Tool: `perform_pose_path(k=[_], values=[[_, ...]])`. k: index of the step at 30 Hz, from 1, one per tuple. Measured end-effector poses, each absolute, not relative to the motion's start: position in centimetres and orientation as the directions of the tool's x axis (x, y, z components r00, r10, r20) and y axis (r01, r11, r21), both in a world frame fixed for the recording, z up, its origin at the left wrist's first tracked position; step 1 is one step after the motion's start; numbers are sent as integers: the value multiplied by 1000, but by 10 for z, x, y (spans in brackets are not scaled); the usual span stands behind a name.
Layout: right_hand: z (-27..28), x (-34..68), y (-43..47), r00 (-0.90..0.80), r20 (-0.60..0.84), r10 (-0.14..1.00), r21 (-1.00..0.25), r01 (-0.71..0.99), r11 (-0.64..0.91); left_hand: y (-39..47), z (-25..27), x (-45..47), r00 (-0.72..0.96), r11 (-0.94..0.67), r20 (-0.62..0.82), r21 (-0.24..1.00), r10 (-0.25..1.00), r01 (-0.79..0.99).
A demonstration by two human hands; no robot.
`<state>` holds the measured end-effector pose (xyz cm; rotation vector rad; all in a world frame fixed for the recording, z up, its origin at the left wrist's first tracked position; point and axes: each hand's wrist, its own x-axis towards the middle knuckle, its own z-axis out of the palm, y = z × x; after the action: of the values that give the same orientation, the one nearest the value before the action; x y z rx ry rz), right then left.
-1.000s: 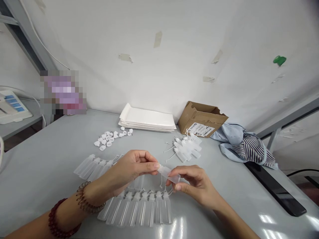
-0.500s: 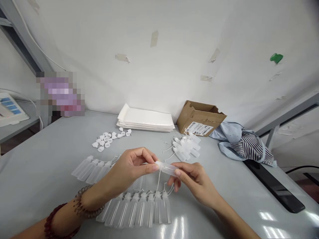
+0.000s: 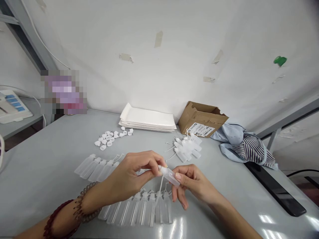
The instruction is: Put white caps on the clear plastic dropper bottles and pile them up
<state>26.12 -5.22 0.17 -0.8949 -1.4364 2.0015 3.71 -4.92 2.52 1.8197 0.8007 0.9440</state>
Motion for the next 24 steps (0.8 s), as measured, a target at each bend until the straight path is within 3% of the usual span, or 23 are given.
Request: perform_pose_path(k=[3,6,10,14,19,22,24], values=[[-1,260,-51,-690,-258,676,-909,-65,-413,-48,26,37,515,-379,265,916,815,129],[-3,257,-51,-705,-267,658,-890,-83,-449,-47,29,37,513,-264,171,958,841,114],[-3,256,-51,-689,-221,691,-916,-96,-389,-47,32,36,530,-40,-21,994,848,103],[-1,255,-53,-634,-171,754,-960,-66,-273,-45,34,37,507,15,-81,991,858,132],[2,250,-59,-488,-119,865,-983,181,-32,-42,30,39,409,20,-125,968,904,251],[-2,250,-62,-462,51,885,-908,347,233,-42,24,39,422,53,-182,953,888,299],[-7,251,-63,-472,219,854,-795,422,436,-42,22,39,435,66,-205,947,877,313]])
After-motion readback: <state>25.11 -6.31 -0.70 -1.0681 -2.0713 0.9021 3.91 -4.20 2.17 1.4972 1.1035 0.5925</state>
